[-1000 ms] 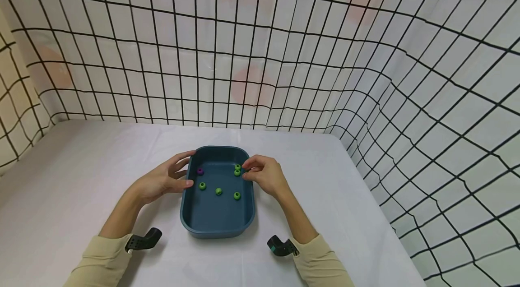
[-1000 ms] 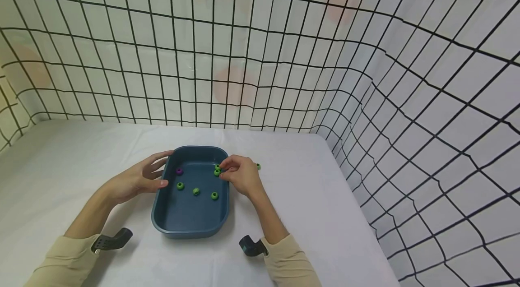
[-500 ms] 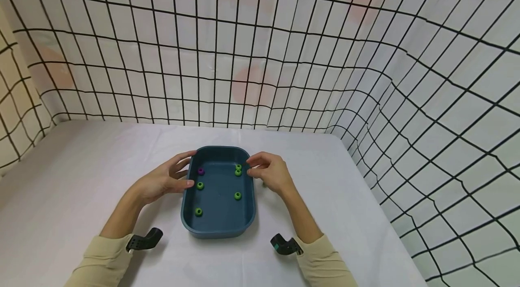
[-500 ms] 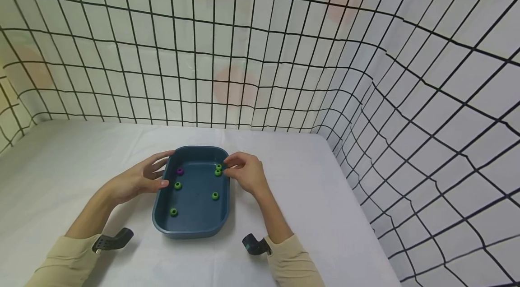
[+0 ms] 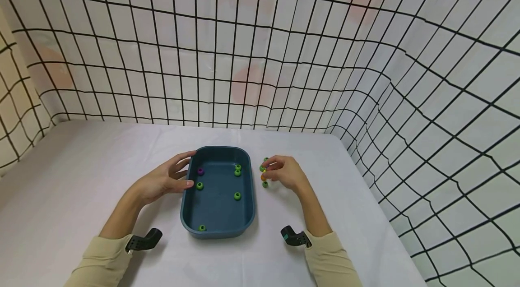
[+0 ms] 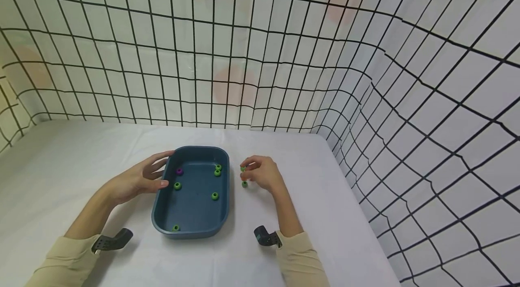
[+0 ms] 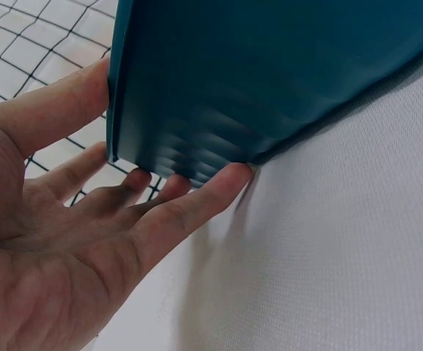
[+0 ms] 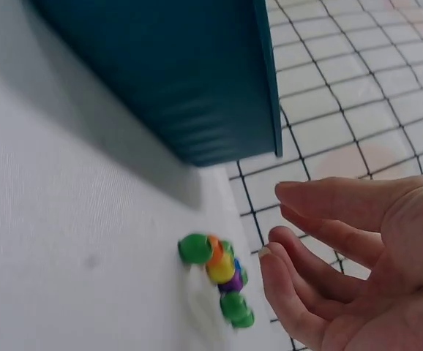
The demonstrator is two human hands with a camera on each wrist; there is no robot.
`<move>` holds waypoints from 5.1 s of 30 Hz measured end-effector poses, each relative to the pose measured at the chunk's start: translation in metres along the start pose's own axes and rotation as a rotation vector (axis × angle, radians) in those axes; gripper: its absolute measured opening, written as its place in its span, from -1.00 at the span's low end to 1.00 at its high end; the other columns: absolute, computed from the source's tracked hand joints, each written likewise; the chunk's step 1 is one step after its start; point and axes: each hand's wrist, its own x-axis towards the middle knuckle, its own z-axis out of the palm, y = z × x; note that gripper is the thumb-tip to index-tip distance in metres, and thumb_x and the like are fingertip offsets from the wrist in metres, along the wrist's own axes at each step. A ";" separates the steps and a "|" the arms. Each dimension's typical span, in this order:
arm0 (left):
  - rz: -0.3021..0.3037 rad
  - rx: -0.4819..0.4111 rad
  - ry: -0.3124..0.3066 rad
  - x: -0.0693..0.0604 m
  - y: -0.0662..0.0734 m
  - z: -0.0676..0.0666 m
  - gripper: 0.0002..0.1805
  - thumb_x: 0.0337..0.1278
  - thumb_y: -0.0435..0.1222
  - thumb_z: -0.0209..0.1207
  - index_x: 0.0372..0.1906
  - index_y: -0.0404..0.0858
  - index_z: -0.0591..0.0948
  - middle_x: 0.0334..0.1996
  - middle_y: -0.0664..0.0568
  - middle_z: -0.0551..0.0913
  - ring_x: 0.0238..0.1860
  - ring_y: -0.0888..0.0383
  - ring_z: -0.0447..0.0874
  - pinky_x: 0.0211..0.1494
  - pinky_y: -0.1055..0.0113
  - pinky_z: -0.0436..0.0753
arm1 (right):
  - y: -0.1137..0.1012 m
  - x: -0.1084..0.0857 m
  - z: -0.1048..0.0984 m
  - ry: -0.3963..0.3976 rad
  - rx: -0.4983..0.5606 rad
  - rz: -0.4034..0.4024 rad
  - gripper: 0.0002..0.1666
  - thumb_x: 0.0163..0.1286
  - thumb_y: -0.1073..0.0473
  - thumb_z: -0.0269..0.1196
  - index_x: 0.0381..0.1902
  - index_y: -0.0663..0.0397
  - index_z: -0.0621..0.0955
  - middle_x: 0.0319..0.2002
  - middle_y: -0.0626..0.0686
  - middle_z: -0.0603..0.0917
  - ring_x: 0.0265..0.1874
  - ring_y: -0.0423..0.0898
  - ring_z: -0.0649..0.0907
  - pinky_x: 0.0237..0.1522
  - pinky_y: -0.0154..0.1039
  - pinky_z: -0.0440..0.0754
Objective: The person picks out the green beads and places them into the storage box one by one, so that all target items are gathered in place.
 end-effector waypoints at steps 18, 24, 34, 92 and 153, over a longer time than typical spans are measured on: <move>-0.003 -0.001 0.004 0.001 0.000 0.000 0.03 0.22 -0.37 0.32 0.64 -0.01 -0.03 0.66 -0.18 -0.29 0.60 -0.43 -0.23 0.37 -0.31 0.39 | 0.028 0.008 -0.005 -0.153 -0.057 0.051 -0.75 0.16 0.33 0.42 -0.16 0.13 0.76 -0.21 0.06 0.80 -0.27 -0.09 0.69 -0.24 -0.25 0.69; -0.003 0.003 0.005 0.001 0.000 0.001 0.02 0.22 -0.37 0.32 0.64 -0.02 -0.03 0.66 -0.19 -0.28 0.60 -0.43 -0.23 0.36 -0.31 0.40 | 0.032 0.010 -0.003 -0.153 -0.075 0.036 -0.76 0.15 0.34 0.46 -0.18 0.09 0.77 -0.23 0.02 0.80 -0.28 -0.11 0.68 -0.26 -0.26 0.69; 0.000 -0.011 0.003 0.001 -0.001 0.000 0.02 0.23 -0.39 0.31 0.64 -0.02 -0.03 0.66 -0.17 -0.29 0.60 -0.42 -0.23 0.36 -0.29 0.41 | 0.030 0.011 0.001 -0.164 -0.122 0.021 -0.74 0.13 0.33 0.48 -0.19 0.07 0.77 -0.24 -0.01 0.80 -0.32 -0.14 0.65 -0.28 -0.27 0.65; -0.006 -0.003 0.014 0.001 0.000 0.002 0.03 0.22 -0.37 0.33 0.65 -0.01 -0.03 0.66 -0.19 -0.26 0.59 -0.43 -0.18 0.33 -0.24 0.47 | -0.037 -0.015 0.026 0.112 0.074 -0.170 -0.81 0.22 0.24 0.46 -0.18 -0.02 0.77 -0.23 0.00 0.81 -0.39 -0.14 0.71 -0.40 -0.18 0.67; -0.005 -0.016 -0.007 0.000 0.001 0.000 0.04 0.24 -0.39 0.32 0.65 -0.01 -0.05 0.66 -0.18 -0.31 0.61 -0.40 -0.23 0.37 -0.30 0.41 | -0.026 -0.009 0.042 0.082 -0.002 -0.198 -0.76 0.22 0.24 0.46 -0.13 0.10 0.77 -0.25 -0.02 0.81 -0.27 -0.15 0.75 -0.20 -0.24 0.71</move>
